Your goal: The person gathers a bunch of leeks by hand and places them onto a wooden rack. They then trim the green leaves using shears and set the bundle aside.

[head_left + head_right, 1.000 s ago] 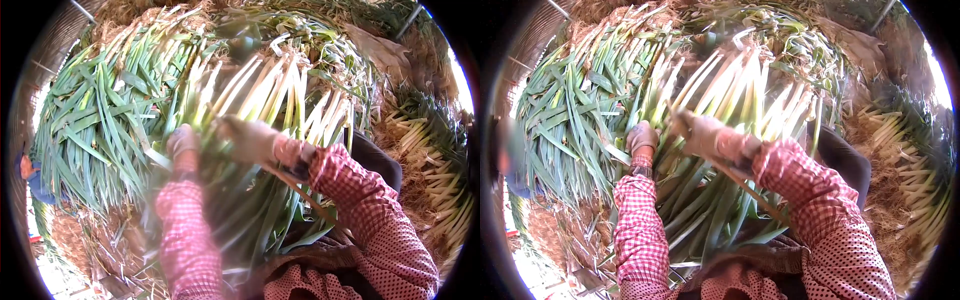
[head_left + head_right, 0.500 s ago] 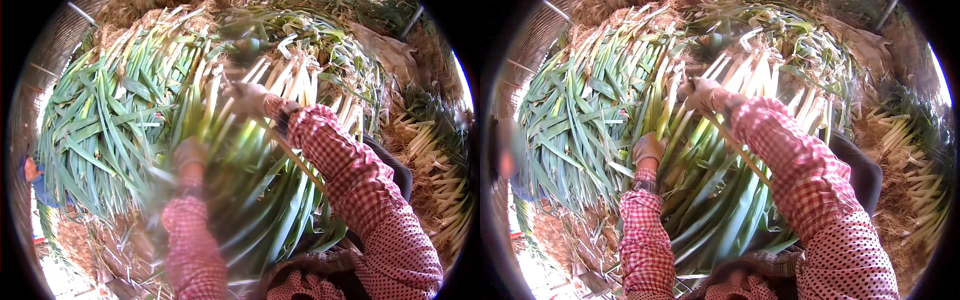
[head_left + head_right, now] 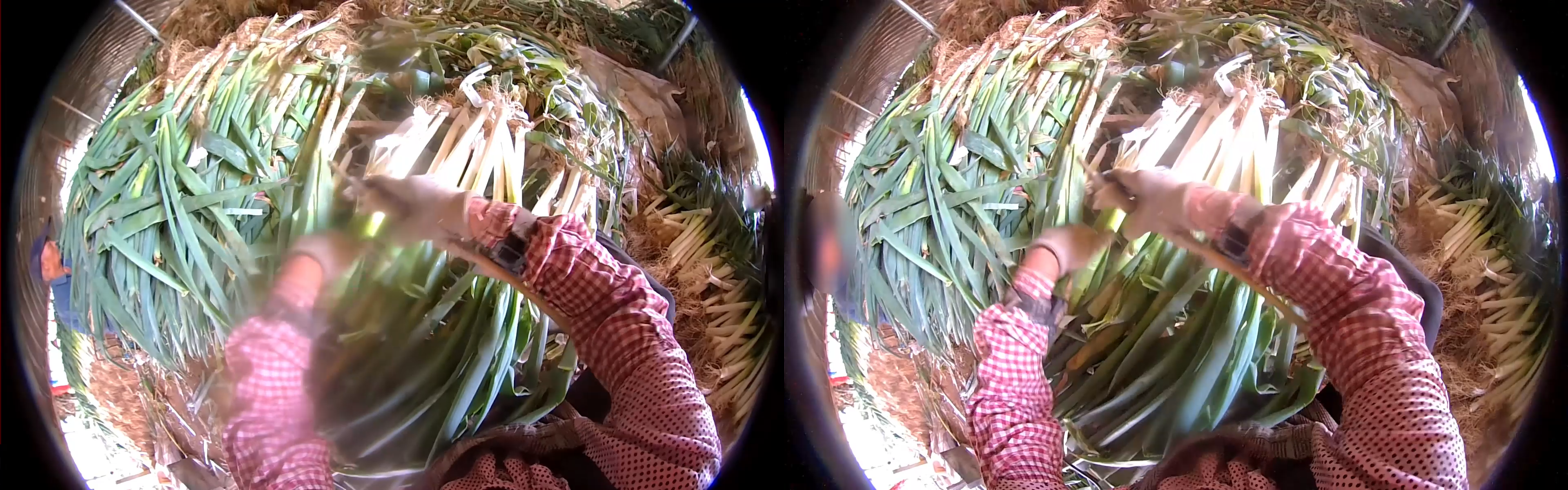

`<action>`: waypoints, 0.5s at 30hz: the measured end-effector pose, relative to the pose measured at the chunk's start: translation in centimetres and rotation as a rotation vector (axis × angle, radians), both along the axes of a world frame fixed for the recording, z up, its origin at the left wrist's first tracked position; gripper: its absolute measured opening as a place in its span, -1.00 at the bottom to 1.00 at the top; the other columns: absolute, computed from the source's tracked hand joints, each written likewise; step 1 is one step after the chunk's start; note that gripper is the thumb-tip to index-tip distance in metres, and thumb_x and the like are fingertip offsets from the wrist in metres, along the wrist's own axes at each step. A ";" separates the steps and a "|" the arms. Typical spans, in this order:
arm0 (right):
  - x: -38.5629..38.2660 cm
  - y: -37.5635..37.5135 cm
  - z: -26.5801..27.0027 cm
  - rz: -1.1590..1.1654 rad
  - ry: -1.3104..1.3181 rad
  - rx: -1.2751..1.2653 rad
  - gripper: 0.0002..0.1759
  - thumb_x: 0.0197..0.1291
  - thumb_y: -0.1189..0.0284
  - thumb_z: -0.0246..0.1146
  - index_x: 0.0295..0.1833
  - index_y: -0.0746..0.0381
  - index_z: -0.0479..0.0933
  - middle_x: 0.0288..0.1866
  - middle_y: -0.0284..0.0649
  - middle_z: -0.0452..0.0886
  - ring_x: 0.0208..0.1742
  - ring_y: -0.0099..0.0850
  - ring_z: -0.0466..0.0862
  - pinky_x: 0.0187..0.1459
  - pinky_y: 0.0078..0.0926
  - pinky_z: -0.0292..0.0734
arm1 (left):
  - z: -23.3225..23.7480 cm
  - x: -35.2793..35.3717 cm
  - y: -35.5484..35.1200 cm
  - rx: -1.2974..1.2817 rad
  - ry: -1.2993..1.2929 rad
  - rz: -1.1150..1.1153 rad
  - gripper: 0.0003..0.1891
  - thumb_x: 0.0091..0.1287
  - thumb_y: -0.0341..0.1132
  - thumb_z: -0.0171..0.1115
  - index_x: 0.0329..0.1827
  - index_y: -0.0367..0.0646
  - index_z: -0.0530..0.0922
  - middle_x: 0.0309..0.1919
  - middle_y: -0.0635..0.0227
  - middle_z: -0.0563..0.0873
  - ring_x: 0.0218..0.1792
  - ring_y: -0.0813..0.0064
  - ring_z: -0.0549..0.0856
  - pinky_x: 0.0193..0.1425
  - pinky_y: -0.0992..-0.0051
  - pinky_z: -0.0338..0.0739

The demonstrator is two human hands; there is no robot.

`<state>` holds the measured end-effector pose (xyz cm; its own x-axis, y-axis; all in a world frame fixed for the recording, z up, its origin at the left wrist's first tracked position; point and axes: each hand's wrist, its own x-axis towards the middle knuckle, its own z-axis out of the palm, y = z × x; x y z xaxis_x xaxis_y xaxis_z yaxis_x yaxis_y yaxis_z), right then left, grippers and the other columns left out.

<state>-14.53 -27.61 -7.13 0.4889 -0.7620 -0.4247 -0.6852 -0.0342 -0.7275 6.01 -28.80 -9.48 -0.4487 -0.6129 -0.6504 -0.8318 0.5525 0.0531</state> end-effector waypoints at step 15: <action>1.8 -4.3 -3.7 -0.002 -0.140 -0.163 -0.36 0.20 0.46 0.31 0.42 0.15 0.37 0.03 -0.18 0.67 -0.12 -0.34 0.73 0.00 -0.45 0.71 | -3.2 0.1 -11.2 -0.546 0.035 0.634 -0.51 0.25 -0.18 0.41 0.21 -0.14 0.54 0.02 0.01 0.76 0.06 0.06 0.76 0.13 0.18 0.66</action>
<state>-12.72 -31.93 -10.88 0.5327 -0.8162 -0.2237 -0.5784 -0.1581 -0.8003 6.08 -40.03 -12.64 0.0730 -0.9808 -0.1806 -0.9964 -0.0642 -0.0545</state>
